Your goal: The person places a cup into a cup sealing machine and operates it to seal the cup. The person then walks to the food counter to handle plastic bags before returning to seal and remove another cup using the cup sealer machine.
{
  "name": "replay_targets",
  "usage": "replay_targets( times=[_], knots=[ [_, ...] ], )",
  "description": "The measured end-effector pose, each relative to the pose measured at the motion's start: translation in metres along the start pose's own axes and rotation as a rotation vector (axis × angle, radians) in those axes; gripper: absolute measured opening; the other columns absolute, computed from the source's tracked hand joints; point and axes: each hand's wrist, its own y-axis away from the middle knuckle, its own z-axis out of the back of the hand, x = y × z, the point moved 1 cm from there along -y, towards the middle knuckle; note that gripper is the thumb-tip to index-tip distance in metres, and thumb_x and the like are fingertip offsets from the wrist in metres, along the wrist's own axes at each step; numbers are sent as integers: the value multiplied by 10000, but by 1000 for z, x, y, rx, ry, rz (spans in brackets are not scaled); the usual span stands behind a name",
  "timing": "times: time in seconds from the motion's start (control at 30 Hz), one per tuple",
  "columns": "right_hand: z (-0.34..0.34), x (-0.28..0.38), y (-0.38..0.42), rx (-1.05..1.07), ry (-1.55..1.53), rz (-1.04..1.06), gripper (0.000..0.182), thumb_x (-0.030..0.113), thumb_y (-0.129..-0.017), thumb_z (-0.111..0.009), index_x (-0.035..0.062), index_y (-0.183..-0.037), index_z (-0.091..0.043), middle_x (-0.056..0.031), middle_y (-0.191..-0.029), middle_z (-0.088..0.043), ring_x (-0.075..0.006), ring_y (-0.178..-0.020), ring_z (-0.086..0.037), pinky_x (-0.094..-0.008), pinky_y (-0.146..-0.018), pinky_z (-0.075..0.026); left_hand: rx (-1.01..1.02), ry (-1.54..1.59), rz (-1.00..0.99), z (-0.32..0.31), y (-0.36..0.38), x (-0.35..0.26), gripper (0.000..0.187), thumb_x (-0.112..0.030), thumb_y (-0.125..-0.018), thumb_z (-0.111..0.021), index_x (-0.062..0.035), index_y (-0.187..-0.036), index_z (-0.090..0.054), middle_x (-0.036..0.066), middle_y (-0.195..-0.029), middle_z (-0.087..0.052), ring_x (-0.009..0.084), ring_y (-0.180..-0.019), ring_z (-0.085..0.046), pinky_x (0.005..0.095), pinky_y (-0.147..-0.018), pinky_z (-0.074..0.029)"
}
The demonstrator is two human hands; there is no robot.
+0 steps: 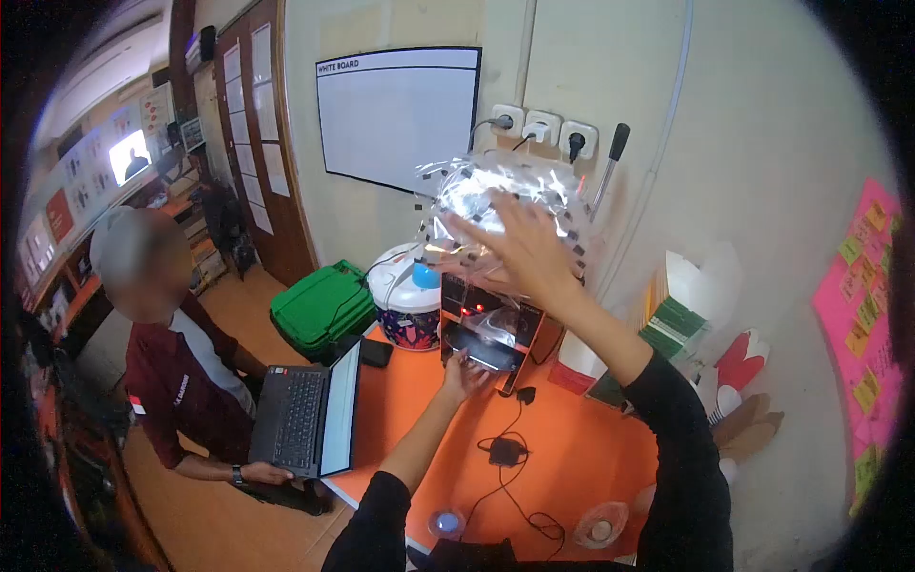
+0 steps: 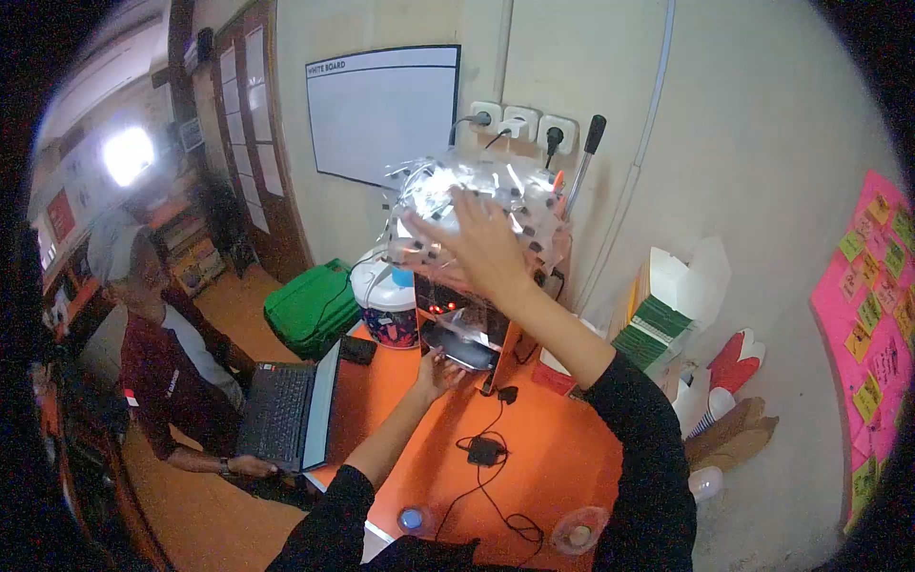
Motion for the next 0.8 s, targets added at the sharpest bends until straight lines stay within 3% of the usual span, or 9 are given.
replay_targets(
  times=[0.03, 0.13, 0.3, 0.37, 0.4, 0.57, 0.77, 0.8],
  knots=[
    [-3, -2, -1, 1, -8, 1, 897, 495, -698, -740, 301, -1470, -326, -222, -1362, -457, -348, -1210, -489, -447, -965, -390, -18, -46, -8, -3, 10, -2, 316, -393, -931, -518, -167, -1152, -507, 49, -1134, -536, 246, -1099, -550, 467, -972, -431],
    [-9, -4, -10, 96, 84, -180, 1061, 538, -557, -819, 60, -1407, -401, -194, -1260, -535, -276, -1149, -541, -421, -909, -420, 17, -60, -31, 6, 22, -2, 296, -344, -953, -513, -118, -1145, -506, 50, -1148, -513, 239, -1100, -548, 441, -964, -454],
    [-15, -22, -22, 107, -22, -190, 936, 542, -540, -830, 64, -1283, -521, -139, -1061, -622, -278, -1020, -605, -415, -812, -474, -17, -106, -25, 20, 46, -2, 260, -291, -959, -525, -96, -1129, -506, 41, -1112, -499, 233, -1061, -549, 419, -946, -492],
    [-9, -30, -30, 269, -114, -243, 935, 593, -505, -818, 80, -1250, -581, -161, -1034, -651, -323, -967, -642, -414, -751, -522, -49, -133, -25, 21, 60, -3, 253, -292, -958, -527, -99, -1120, -509, 38, -1106, -498, 228, -1048, -551, 414, -945, -493],
    [-13, -35, -31, 239, -138, -243, 902, 645, -501, -785, 109, -1209, -625, -155, -986, -672, -331, -937, -651, -427, -757, -523, -76, -159, -27, 21, 66, -4, 246, -293, -958, -529, -102, -1111, -513, 35, -1100, -497, 223, -1035, -554, 408, -945, -493],
    [-6, -55, -45, 375, -221, -287, 903, 701, -501, -753, 163, -1217, -636, -150, -1071, -679, -338, -959, -656, -453, -818, -518, -3, -183, -26, 44, 83, -2, 219, -287, -963, -526, -114, -1098, -518, 27, -1086, -498, 202, -1019, -558, 393, -916, -497],
    [-11, -85, -56, 561, -504, -330, 905, 735, -556, -729, 158, -1248, -637, -175, -1097, -678, -338, -1024, -640, -412, -887, -499, -12, -234, 20, 58, 113, -3, 248, -333, -974, -515, -127, -1111, -519, 21, -1069, -517, 176, -1029, -556, 367, -867, -494],
    [-17, -87, -54, 432, -560, -336, 893, 768, -509, -725, 125, -1128, -706, -182, -1040, -694, -324, -976, -660, -404, -854, -517, 2, -235, 15, 61, 115, -2, 266, -352, -971, -518, -130, -1117, -520, 17, -1067, -524, 170, -1034, -554, 366, -863, -490]
  ],
)
